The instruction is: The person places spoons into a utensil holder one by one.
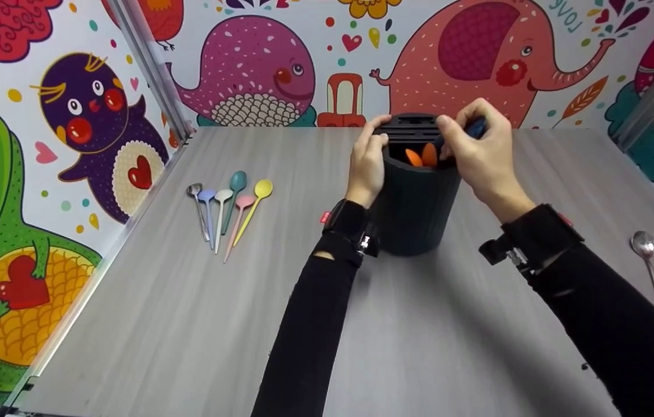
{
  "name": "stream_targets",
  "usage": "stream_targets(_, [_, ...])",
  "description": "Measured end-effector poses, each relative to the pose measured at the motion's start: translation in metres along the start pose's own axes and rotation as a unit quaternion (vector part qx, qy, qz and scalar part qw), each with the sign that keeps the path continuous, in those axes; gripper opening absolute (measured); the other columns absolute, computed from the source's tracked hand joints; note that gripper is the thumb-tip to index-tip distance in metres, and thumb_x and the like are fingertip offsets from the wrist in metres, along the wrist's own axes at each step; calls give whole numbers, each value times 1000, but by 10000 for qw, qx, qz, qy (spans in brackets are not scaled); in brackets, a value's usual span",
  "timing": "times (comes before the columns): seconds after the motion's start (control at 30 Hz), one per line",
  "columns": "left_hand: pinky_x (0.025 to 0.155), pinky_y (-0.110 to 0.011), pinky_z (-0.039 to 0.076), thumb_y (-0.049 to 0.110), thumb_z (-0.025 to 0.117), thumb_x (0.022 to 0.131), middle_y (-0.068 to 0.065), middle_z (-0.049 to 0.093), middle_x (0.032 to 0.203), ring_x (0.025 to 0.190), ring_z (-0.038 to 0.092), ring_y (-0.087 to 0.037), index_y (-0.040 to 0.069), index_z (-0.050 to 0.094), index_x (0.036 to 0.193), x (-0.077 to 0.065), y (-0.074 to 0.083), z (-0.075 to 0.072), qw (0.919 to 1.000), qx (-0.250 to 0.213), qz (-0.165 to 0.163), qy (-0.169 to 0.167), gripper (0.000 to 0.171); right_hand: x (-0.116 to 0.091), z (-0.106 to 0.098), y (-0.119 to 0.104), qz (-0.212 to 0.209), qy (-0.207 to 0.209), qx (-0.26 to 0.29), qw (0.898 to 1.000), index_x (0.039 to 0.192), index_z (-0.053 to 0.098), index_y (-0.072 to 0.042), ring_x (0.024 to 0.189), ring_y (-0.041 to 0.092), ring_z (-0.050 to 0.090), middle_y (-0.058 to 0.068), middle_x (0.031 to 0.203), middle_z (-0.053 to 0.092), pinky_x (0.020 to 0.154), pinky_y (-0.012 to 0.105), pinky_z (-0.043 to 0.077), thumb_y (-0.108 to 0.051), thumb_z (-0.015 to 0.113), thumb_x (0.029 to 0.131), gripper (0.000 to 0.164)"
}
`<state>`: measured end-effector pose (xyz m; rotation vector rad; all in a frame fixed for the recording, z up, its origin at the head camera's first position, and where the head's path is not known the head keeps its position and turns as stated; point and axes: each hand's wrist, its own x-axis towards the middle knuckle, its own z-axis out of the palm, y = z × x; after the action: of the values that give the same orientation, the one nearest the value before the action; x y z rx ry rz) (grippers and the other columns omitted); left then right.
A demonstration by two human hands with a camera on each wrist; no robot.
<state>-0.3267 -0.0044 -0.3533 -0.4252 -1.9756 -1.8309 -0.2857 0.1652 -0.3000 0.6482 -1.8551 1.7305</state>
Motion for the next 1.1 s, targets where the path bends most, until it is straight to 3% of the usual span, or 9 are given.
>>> stream_targets(0.2, [99,-23,37,13,35,97,-12,55,146,121,52,-17,5,58,139,0,-1,0,10000,17,-3,-28,49,-8,-2,9,-485,62,-805,9956,101,55,9,69,18,59,2,85,57,68,25,51,-3,67,95,18])
stream_targets(0.37, [100,-22,37,12,34,97,-12,54,147,122,51,-16,5,58,140,0,-1,-1,10000,59,29,-43,50,-14,-2,11,-538,105,-852,9949,107,58,9,80,19,55,1,93,57,73,26,46,2,63,95,15])
stream_targets(0.53, [102,-23,37,12,35,97,-11,55,146,124,51,-16,5,58,139,0,-1,0,10000,20,38,-15,49,-17,-6,11,-835,-79,-962,9918,113,62,9,91,21,57,10,98,60,84,26,47,1,61,97,18])
stream_targets(0.67, [100,-23,38,12,35,97,-11,55,145,122,52,-17,5,58,139,0,0,0,10000,-35,10,-21,49,-17,-10,10,-901,-240,-816,9923,124,64,3,98,22,66,17,109,67,95,26,51,3,61,98,26])
stream_targets(0.83, [100,-22,38,13,35,97,-11,55,145,121,52,-16,4,58,139,0,0,1,10000,-40,-9,-33,49,-15,-15,10,-663,-234,-213,9973,139,59,-3,101,25,71,23,123,67,97,30,52,6,61,97,42])
stream_targets(0.97, [98,-23,38,13,35,97,-11,55,146,117,52,-16,4,58,140,0,0,0,10000,-12,-4,-43,49,-15,-18,12,-538,-21,170,9984,134,61,1,98,26,72,26,118,68,96,31,52,3,62,97,37])
stream_targets(1.1, [98,-23,38,13,35,98,-11,54,146,113,51,-16,5,57,140,-1,-1,0,10000,19,-12,-50,49,-16,-17,14,-406,400,-277,9980,121,67,5,101,23,66,18,112,68,95,27,51,0,69,94,28])
